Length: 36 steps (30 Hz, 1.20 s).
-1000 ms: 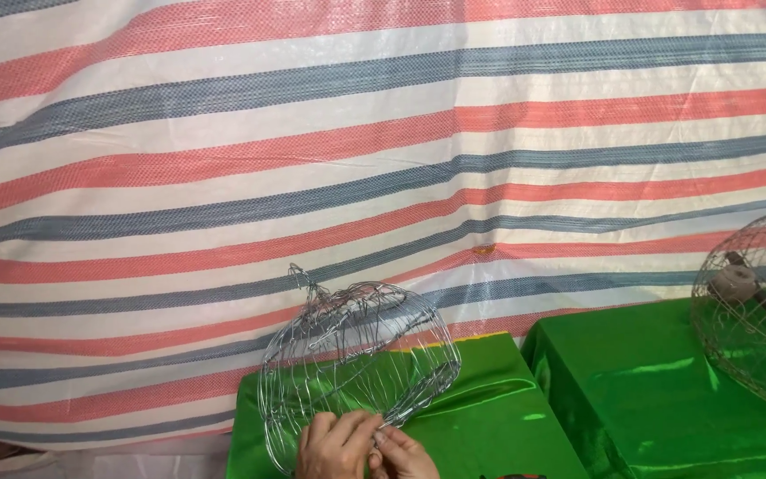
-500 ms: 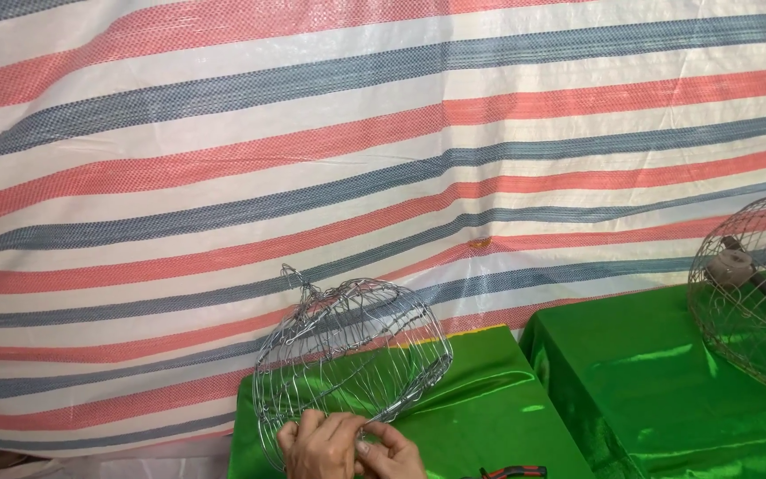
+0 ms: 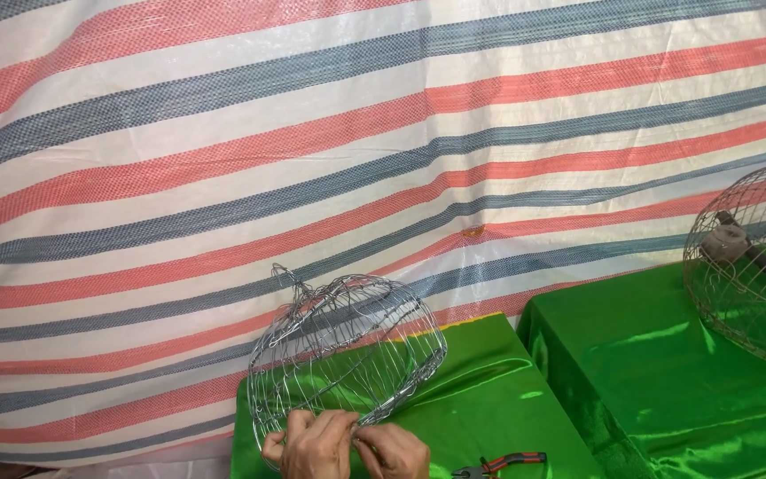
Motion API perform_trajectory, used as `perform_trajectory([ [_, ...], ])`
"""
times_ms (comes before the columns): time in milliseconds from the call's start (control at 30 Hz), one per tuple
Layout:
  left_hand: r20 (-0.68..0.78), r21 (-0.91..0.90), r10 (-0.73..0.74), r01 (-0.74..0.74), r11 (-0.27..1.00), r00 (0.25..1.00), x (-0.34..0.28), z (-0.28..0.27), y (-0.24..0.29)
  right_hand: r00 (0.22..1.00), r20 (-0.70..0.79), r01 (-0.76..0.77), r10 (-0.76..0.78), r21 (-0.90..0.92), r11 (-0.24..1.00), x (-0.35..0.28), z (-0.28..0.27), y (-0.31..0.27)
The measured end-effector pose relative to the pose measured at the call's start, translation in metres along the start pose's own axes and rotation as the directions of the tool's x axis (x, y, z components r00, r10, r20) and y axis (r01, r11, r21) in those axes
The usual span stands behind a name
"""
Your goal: Constructing and shaping a wire base for a birdcage using hands and pliers.
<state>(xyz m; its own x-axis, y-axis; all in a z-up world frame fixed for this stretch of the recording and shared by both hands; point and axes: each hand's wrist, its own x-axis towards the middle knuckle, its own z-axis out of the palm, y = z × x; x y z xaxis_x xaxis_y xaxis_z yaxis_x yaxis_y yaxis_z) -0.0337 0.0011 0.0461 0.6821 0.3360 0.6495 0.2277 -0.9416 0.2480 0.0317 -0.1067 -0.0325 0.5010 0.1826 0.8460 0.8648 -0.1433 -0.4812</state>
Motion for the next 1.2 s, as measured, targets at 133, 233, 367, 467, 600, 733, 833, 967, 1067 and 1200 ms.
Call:
perform_trajectory([
  [133,0.024,0.006,-0.022,0.022,1.0,0.999,-0.006,0.009,-0.009,1.0,0.026,-0.009,0.009,-0.017,1.0,0.0,-0.005,0.006],
  [233,0.093,0.049,0.036,-0.041,0.998,0.995,-0.007,0.01,-0.009,1.0,-0.027,-0.01,0.009,-0.014,1.0,0.001,-0.006,0.01],
  [367,0.026,0.103,-0.002,0.0,0.995,1.0,-0.002,-0.001,0.009,0.999,-0.031,0.018,-0.018,-0.015,1.0,0.003,-0.008,0.012],
  [467,0.067,0.133,0.007,-0.016,0.991,0.998,-0.003,0.006,0.001,0.999,-0.013,0.031,-0.031,-0.02,0.999,0.002,-0.006,0.013],
  [600,0.312,0.176,-0.024,-0.033,0.984,0.95,-0.007,0.017,-0.01,0.999,0.017,0.04,-0.039,-0.044,0.998,0.001,-0.009,0.009],
  [733,0.342,0.075,-0.064,0.041,0.996,0.938,0.0,0.009,-0.006,0.996,0.063,0.06,-0.057,-0.06,0.996,0.001,-0.014,0.008],
  [833,0.423,0.066,-0.157,0.143,0.988,0.892,0.006,0.001,0.001,0.992,0.058,0.114,-0.111,-0.051,0.992,0.004,-0.015,0.004],
  [967,0.443,0.085,-0.238,0.224,0.971,0.865,0.008,-0.001,0.007,0.992,0.061,0.112,-0.11,-0.04,0.993,0.007,-0.015,0.002],
  [1067,0.406,0.095,-0.283,0.267,0.959,0.869,0.006,0.002,0.01,0.994,0.082,0.072,-0.07,-0.019,0.997,0.01,-0.018,-0.004],
  [1200,0.406,0.092,-0.285,0.272,0.958,0.868,0.006,0.005,0.012,0.97,0.193,-0.168,0.148,0.093,0.981,0.01,-0.023,-0.011],
])
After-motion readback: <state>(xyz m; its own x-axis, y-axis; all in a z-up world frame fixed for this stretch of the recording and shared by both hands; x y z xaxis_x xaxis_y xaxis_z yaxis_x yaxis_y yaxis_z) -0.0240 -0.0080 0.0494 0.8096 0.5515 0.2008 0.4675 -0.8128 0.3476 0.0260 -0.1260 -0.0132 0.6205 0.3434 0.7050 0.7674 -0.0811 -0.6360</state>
